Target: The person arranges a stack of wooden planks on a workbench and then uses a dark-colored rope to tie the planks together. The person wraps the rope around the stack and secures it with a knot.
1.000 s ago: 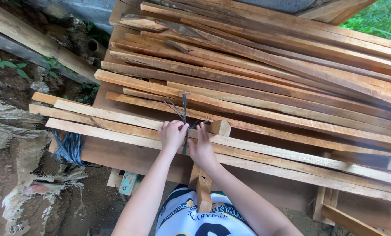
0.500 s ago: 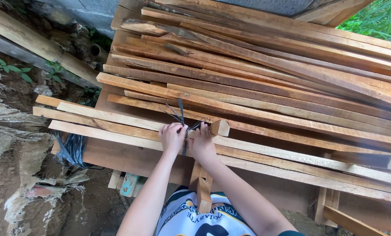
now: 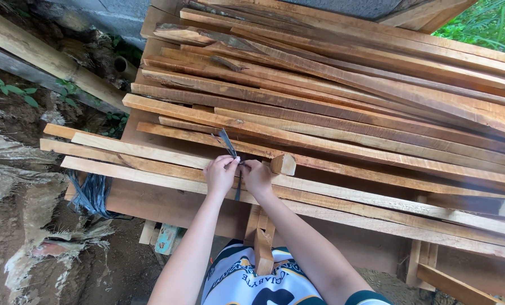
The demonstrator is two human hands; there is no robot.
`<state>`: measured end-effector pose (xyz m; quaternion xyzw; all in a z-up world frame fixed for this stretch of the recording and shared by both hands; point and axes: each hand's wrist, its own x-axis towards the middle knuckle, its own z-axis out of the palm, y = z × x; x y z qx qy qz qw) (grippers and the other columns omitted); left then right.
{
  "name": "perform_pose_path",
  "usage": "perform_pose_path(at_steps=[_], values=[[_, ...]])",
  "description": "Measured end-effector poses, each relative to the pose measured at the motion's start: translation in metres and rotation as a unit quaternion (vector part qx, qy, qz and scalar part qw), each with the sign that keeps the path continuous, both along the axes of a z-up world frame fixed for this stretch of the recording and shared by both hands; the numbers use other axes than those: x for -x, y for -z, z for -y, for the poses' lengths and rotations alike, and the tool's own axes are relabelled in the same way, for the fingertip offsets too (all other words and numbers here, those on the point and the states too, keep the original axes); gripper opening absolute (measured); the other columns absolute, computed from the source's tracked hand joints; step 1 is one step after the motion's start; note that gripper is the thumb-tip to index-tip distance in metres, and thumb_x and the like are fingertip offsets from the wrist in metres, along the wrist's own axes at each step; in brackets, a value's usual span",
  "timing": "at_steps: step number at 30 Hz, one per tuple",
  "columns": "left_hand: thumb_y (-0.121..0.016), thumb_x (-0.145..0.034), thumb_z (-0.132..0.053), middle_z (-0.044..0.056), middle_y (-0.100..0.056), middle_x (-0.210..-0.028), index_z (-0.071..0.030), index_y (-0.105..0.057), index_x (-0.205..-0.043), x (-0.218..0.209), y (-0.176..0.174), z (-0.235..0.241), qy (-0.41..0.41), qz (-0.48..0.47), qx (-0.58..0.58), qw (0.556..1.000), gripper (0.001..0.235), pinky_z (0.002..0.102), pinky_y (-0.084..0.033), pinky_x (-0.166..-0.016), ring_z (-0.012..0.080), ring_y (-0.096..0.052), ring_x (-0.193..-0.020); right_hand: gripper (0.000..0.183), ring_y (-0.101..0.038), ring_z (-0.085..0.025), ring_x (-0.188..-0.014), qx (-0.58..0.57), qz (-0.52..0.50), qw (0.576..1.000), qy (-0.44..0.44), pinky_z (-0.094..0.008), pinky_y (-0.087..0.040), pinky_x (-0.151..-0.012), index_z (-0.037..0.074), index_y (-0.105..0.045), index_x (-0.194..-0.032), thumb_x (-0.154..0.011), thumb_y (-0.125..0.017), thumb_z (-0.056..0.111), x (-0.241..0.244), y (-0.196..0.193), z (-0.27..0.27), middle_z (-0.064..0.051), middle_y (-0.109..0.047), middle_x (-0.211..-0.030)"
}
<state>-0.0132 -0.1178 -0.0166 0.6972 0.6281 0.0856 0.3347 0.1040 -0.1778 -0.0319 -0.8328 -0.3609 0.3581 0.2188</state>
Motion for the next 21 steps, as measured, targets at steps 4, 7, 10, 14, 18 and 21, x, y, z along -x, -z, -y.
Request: perform_pose_path(at_steps=[4,7,10,14,18,21], values=[[-0.07,-0.094,-0.049,-0.007,-0.074,-0.115,-0.02,-0.08,-0.099,0.001,-0.003,0.004,-0.017,0.047,-0.036,0.998,0.03,0.048,-0.046,-0.1,0.0218,-0.066,-0.11,0.014,-0.076,-0.022,-0.094,-0.023,-0.061,0.996,0.057,-0.036,-0.059,-0.078,0.025,-0.08,-0.094,-0.092,-0.07,0.035,-0.006,0.009,-0.005,0.002,-0.078,-0.087],[-0.069,-0.097,-0.036,0.0,-0.073,-0.116,-0.02,-0.081,-0.099,-0.003,-0.023,0.016,-0.026,0.131,-0.094,0.987,0.02,0.046,-0.05,-0.094,0.0289,-0.067,-0.11,0.023,-0.076,-0.022,-0.086,-0.038,-0.066,0.994,0.084,-0.034,-0.058,-0.073,0.028,-0.08,-0.083,-0.097,-0.063,0.036,-0.011,0.013,-0.014,0.001,-0.077,-0.078],[-0.064,-0.101,-0.021,0.003,-0.079,-0.094,-0.014,-0.079,-0.09,-0.004,-0.048,0.032,-0.054,0.242,-0.082,0.965,0.02,0.042,-0.05,-0.097,0.0288,-0.072,-0.1,0.027,-0.076,-0.017,-0.084,-0.019,-0.167,0.976,0.138,-0.031,-0.058,-0.075,0.017,-0.078,-0.089,-0.101,-0.057,0.028,-0.016,0.007,-0.032,0.0,-0.077,-0.076],[-0.058,-0.105,-0.027,0.009,-0.066,-0.08,-0.011,-0.062,-0.08,0.003,-0.035,0.05,0.052,0.217,-0.075,0.972,0.029,0.046,-0.038,-0.111,0.0318,-0.066,-0.1,0.032,-0.074,-0.025,-0.1,0.099,-0.069,0.991,-0.059,-0.038,-0.059,-0.087,0.012,-0.077,-0.096,-0.101,-0.051,0.029,-0.024,0.071,-0.055,-0.007,-0.077,-0.084],[-0.054,-0.105,-0.026,0.005,-0.061,-0.088,-0.014,-0.057,-0.083,0.014,-0.017,0.062,0.151,0.149,-0.087,0.973,0.026,0.045,-0.034,-0.109,0.0259,-0.06,-0.11,0.033,-0.078,-0.022,-0.094,0.094,0.258,0.874,-0.402,-0.037,-0.062,-0.08,0.017,-0.076,-0.095,-0.101,-0.045,0.025,-0.025,0.158,-0.061,0.002,-0.079,-0.089],[-0.05,-0.105,-0.026,0.003,-0.063,-0.094,-0.016,-0.062,-0.099,0.016,-0.012,0.066,0.175,0.136,-0.09,0.971,0.017,0.044,-0.031,-0.11,0.0249,-0.059,-0.11,0.028,-0.077,-0.029,-0.094,0.075,0.27,0.867,-0.411,-0.039,-0.063,-0.075,0.014,-0.08,-0.099,-0.099,-0.053,0.023,-0.025,0.153,-0.051,-0.011,-0.079,-0.092]])
